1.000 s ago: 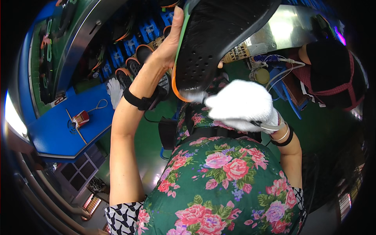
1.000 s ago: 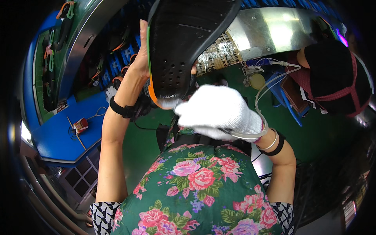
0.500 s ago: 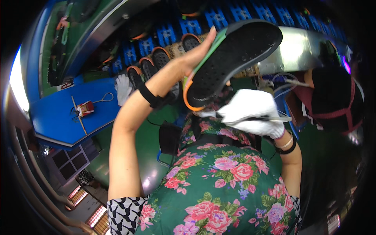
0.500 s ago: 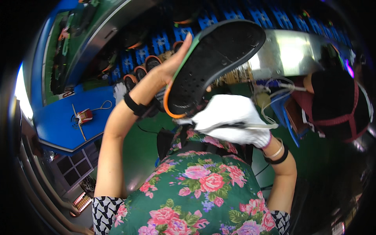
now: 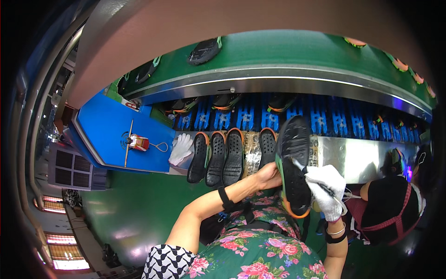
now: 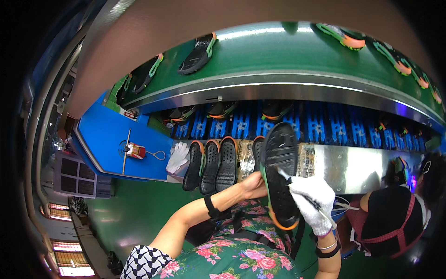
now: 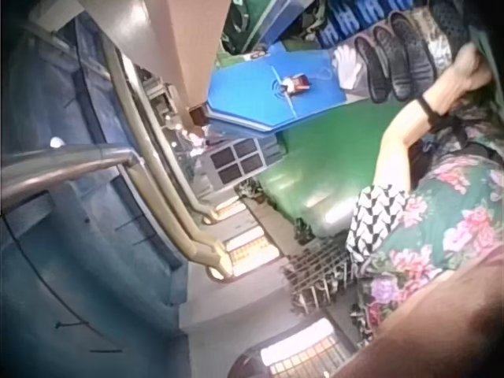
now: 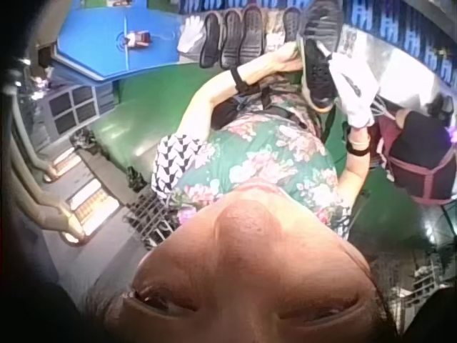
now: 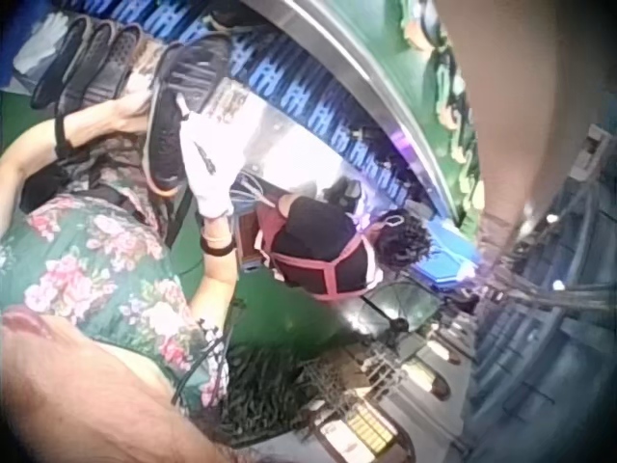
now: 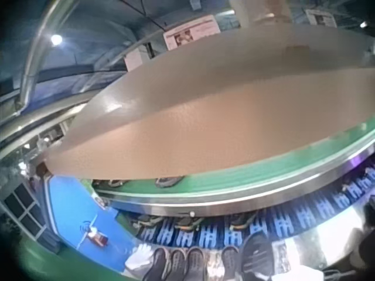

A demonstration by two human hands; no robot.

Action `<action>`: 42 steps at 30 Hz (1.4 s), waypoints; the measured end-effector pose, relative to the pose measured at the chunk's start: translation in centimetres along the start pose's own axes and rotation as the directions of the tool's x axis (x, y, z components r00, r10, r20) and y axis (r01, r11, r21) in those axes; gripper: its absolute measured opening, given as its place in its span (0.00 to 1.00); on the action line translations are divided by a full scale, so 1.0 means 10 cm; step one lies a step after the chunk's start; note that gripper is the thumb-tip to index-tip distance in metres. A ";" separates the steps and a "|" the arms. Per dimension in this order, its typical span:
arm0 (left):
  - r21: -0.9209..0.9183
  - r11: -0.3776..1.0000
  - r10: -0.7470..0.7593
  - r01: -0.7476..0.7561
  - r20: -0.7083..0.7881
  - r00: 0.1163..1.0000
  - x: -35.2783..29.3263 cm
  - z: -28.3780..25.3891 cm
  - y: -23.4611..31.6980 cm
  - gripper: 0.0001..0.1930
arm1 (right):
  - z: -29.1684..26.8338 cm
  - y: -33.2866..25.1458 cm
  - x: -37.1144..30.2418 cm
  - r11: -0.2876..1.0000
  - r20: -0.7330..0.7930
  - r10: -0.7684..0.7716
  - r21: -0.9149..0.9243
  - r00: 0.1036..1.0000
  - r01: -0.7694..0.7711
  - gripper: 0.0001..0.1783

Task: Applying glue to the bottom of shoe soles using a brush.

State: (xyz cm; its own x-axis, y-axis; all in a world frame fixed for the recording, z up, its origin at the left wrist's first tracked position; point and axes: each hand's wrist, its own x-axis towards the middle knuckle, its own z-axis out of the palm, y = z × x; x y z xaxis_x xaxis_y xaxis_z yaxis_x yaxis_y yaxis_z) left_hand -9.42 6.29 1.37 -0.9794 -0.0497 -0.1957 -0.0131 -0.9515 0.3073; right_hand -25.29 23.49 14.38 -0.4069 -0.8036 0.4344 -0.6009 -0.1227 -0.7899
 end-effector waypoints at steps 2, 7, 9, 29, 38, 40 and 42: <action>0.229 0.972 -0.034 0.053 -0.084 0.996 -0.04 -0.02 0.02 0.25 | -0.03 -0.03 -0.01 1.000 0.036 -0.022 0.012 0.999 0.021 0.13; 0.195 0.980 -0.053 0.044 0.043 0.998 -0.19 0.04 0.07 0.23 | 0.06 -0.18 -0.02 0.990 0.033 -0.117 -0.080 0.993 0.119 0.14; 0.024 0.999 0.018 -0.022 0.147 0.989 -0.28 0.09 0.05 0.33 | 0.05 -0.25 -0.07 0.995 -0.021 -0.078 -0.066 0.997 0.077 0.14; -0.088 0.995 0.046 -0.056 -0.117 0.992 -0.10 0.61 -0.18 0.58 | 0.03 -0.27 0.04 0.973 -0.161 -0.203 -0.145 0.966 0.180 0.21; 0.163 0.986 0.016 0.029 -0.269 0.963 -0.19 0.51 -0.30 0.54 | 0.16 -0.37 0.22 0.945 -0.147 -0.300 -0.181 0.943 0.272 0.23; -0.052 0.998 -0.033 0.027 -0.125 0.992 -0.27 -0.22 -0.52 0.55 | 0.21 -0.49 0.25 0.938 -0.157 -0.336 -0.144 0.929 0.315 0.21; -0.077 0.997 -0.013 0.001 -0.156 0.988 -0.24 -0.21 -0.48 0.54 | 0.18 -0.42 0.28 0.962 -0.185 -0.273 -0.032 0.944 0.272 0.20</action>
State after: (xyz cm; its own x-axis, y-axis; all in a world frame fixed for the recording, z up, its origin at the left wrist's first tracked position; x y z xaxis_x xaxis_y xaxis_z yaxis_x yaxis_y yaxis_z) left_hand -6.59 10.39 -1.58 -0.9357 -0.0838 -0.3427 0.0012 -0.9722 0.2343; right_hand -22.65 20.72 18.11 -0.3473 -0.6170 0.7062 -0.7107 -0.3181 -0.6274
